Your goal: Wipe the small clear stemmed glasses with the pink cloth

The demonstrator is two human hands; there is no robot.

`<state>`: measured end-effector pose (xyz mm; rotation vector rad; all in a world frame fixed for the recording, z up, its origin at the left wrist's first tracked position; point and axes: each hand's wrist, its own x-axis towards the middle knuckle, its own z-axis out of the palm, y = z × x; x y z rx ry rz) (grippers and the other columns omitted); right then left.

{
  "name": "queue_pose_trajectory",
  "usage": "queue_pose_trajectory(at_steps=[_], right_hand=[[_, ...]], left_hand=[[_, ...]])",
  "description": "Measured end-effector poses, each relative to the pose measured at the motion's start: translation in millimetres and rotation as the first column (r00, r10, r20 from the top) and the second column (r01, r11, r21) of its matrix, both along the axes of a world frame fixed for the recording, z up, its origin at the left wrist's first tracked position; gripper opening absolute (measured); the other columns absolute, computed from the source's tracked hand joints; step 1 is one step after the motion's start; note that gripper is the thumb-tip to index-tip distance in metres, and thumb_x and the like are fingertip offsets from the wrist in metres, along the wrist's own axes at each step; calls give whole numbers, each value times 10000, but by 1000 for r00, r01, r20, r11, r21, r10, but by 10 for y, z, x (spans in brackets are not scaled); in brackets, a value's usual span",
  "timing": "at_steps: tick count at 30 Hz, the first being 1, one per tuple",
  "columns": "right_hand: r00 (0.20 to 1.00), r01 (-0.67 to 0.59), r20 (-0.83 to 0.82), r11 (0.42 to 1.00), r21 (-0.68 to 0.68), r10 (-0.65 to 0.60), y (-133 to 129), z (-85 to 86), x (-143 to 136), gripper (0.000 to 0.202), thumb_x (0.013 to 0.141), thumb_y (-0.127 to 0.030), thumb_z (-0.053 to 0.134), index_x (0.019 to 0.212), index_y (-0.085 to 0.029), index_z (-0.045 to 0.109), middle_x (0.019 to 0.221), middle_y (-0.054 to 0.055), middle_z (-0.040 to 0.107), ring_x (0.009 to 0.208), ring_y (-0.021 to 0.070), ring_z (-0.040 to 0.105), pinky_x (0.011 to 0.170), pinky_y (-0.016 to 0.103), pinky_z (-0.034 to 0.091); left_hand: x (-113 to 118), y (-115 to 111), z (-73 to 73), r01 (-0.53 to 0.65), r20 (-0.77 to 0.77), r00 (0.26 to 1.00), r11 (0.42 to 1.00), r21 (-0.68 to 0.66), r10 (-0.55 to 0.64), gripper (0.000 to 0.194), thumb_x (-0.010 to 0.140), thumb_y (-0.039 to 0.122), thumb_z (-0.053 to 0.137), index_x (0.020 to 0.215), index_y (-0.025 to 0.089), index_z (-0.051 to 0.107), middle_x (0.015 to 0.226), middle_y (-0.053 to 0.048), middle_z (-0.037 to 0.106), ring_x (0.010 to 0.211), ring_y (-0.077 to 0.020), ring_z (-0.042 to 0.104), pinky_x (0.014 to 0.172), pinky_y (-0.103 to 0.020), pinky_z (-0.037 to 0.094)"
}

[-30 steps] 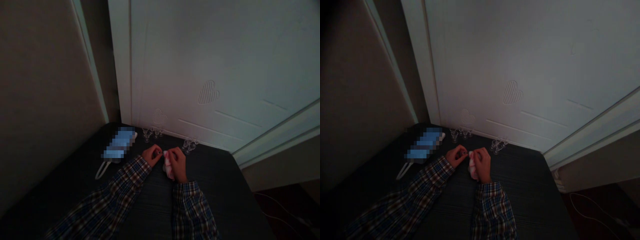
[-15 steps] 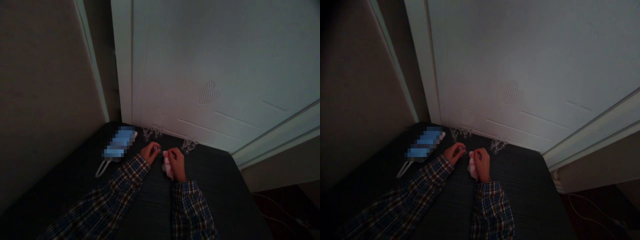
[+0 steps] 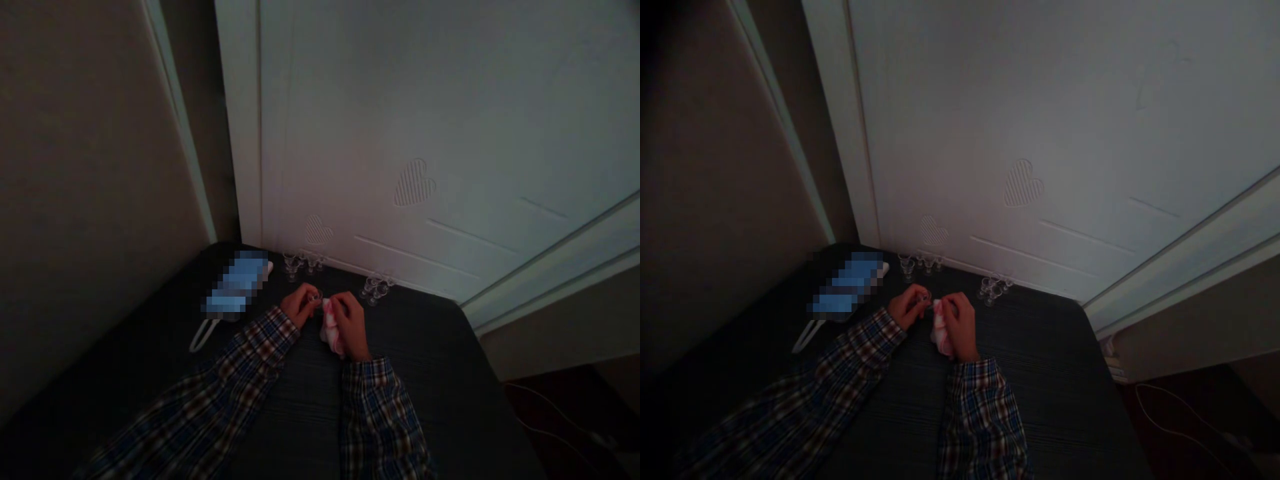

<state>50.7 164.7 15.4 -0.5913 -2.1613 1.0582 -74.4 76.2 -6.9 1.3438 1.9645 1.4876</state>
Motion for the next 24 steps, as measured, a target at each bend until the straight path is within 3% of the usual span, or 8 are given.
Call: queue_pose_trajectory(at_steps=[10,18,24], right_hand=[[992,-125,27,992,14,124,-39,12,-13,184,789,-328,471,893,-198,549,857,7,533,819,116,493,737,225,370],[996,47,-68,996,-78,-53,-4,10,5,189,808,-325,424,875,-187,535,835,5,531,795,114,492,727,221,375],[997,-10,-73,994,-107,3,-13,16,11,188,791,-333,451,871,-191,544,832,1,537,793,114,492,715,216,377]], left_hand=[[-56,17,-17,-89,77,993,996,-7,89,216,753,371,469,797,166,522,515,49,498,473,-77,471,451,-174,368],[-79,41,-35,20,-163,986,1000,5,-18,260,748,385,499,774,142,589,767,-22,540,606,-92,506,572,-210,422],[-56,58,-84,87,-165,981,993,-76,-99,255,775,377,459,776,150,574,716,-11,586,631,-109,535,591,-212,421]])
